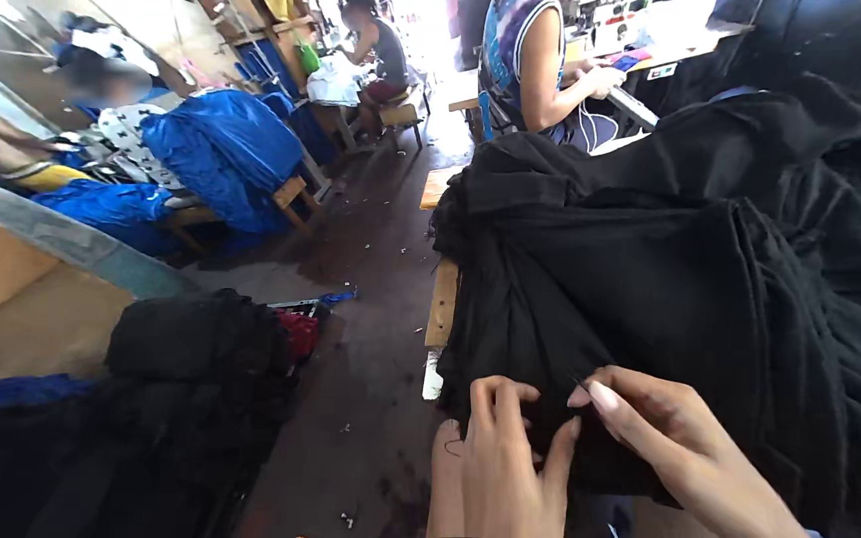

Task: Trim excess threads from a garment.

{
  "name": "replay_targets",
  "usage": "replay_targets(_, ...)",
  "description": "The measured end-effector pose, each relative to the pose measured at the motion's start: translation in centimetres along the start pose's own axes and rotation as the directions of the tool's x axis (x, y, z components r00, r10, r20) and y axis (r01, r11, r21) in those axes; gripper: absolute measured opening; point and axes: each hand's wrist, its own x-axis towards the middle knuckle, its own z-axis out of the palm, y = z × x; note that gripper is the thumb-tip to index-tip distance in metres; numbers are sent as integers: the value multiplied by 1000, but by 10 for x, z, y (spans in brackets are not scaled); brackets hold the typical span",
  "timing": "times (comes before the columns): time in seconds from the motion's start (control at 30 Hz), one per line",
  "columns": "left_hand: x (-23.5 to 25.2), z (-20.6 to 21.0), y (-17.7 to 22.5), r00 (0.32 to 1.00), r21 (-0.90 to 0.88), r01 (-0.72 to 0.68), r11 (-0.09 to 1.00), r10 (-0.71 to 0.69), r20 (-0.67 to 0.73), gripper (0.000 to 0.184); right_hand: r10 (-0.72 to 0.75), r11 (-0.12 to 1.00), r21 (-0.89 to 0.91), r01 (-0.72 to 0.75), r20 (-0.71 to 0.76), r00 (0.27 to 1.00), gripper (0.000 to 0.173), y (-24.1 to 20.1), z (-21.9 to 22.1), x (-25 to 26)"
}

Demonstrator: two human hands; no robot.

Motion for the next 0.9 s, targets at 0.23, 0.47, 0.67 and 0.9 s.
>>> replay_targets(0.23,-3,28,-18,976,-231,-73,970,21,-218,12,-165,844,-521,124,-34,986,39,18,-9,-23)
replay_targets(0.47,-2,12,-21,991,-415,-31,909,-25,-131,12,-222,725,-663,186,31,975,39,22,-7,-23)
replay_targets(0.67,1,12,-20,993,-429,-26,903,-28,-119,11,-287,632,-743,219,37,957,40,24,4,-14)
replay_targets(0.9,-5,0,-23,998,-162,-58,985,57,-8,21,-246,852,-485,196,-41,968,34,27,-8,-18)
